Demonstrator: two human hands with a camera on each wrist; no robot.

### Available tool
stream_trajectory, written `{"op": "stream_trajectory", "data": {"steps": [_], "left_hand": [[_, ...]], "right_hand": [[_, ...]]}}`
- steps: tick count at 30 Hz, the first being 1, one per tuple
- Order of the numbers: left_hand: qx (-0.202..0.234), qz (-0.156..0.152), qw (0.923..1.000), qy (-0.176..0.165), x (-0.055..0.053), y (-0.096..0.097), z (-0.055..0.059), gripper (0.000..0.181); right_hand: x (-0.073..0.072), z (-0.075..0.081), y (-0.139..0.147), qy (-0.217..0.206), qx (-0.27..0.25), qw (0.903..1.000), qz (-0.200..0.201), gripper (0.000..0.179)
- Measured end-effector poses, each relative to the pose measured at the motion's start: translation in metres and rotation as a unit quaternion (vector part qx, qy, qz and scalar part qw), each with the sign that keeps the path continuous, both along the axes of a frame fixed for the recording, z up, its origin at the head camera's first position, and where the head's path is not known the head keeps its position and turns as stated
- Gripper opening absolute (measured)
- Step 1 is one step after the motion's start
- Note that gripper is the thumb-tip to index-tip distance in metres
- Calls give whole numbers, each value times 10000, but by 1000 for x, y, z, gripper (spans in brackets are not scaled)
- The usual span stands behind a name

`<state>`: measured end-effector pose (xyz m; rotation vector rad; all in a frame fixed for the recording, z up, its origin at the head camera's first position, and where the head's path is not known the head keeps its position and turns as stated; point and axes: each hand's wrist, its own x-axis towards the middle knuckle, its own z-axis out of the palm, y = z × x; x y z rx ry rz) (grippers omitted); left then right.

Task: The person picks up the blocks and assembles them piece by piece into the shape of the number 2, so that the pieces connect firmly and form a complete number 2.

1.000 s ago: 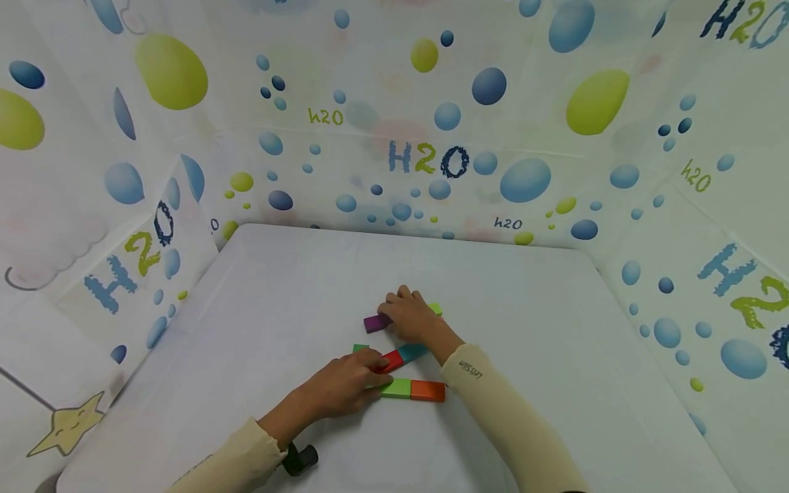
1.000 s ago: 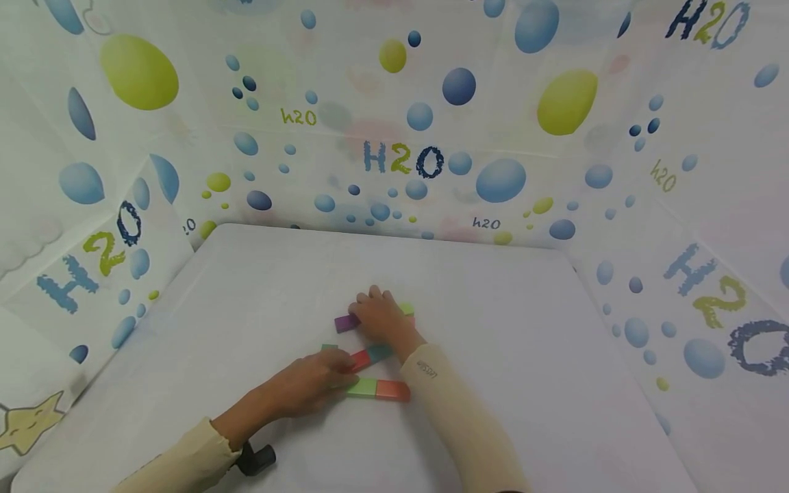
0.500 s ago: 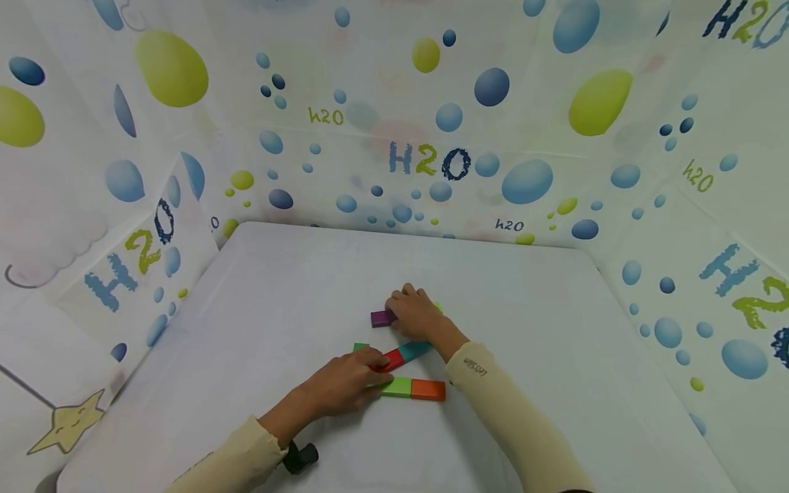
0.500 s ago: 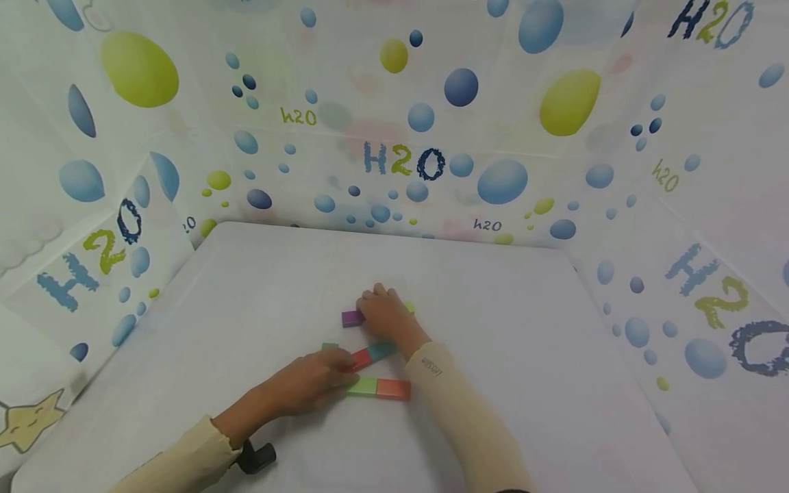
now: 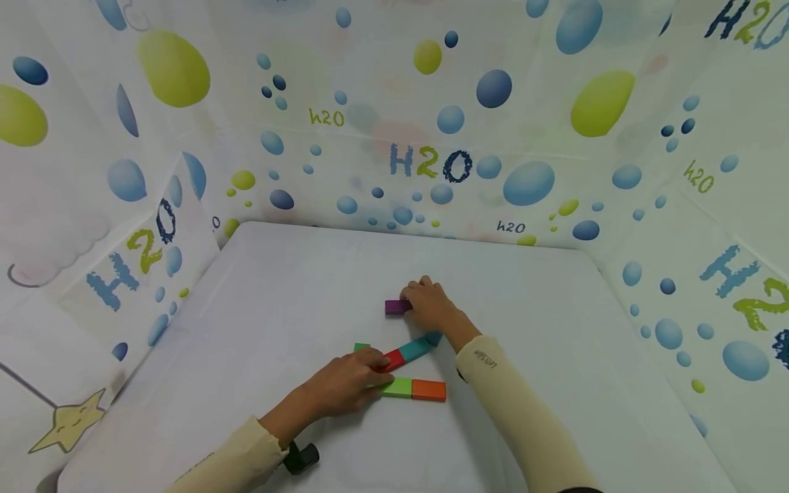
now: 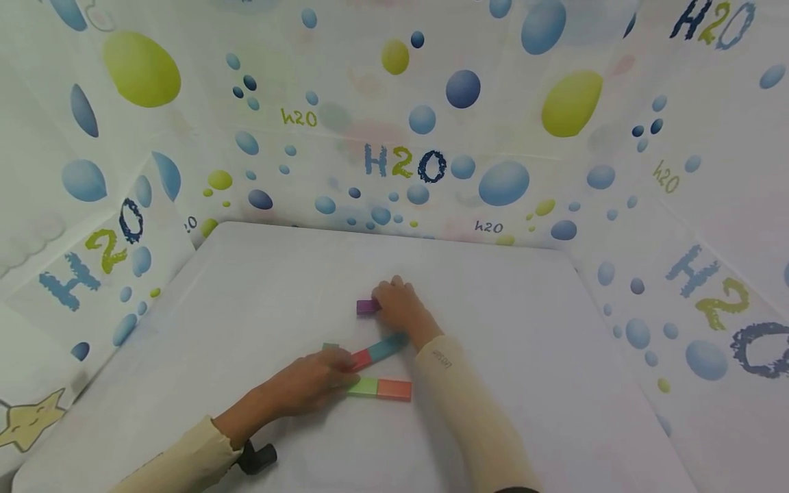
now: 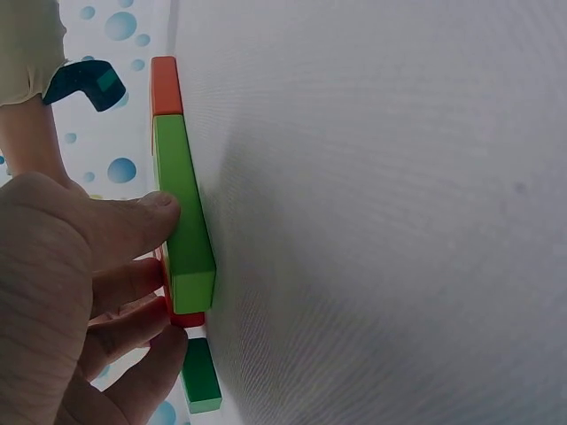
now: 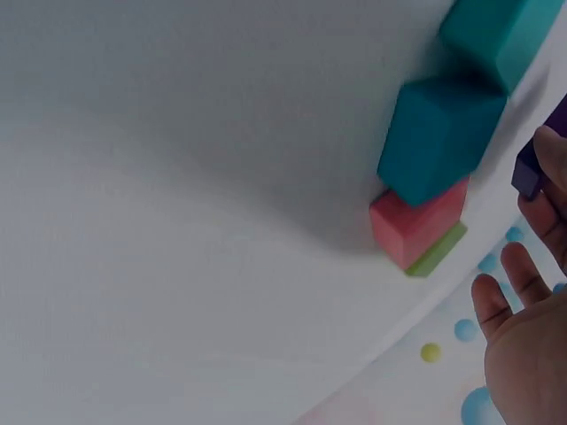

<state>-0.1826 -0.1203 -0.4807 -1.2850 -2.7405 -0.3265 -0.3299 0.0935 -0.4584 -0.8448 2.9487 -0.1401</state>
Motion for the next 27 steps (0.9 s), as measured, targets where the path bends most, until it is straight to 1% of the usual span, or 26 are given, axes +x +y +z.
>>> {"op": "stream_trajectory", "data": {"steps": [3,7,12,20,27], "left_hand": [[14,21,10000,0,0,0,0,29],[-34,88,9999,-91,-1,0,1,30],[-9,116,9998,-141,-1,0,2,31],[54,116,9997,-220,1,0,0,30],[151,77,9998,-91,1,0,-2,31]], "right_hand": [[-4,6,6,-150,-228,9995,-152,31],[-5,14,13,-374,-594,9969,-348,32],[-9,15,16,-391,-947,9935,-490,33],[-21,-1,18,-324,-752,9943,-686,33],[-23,-9,16,-139,-659,9948,-758,33]]}}
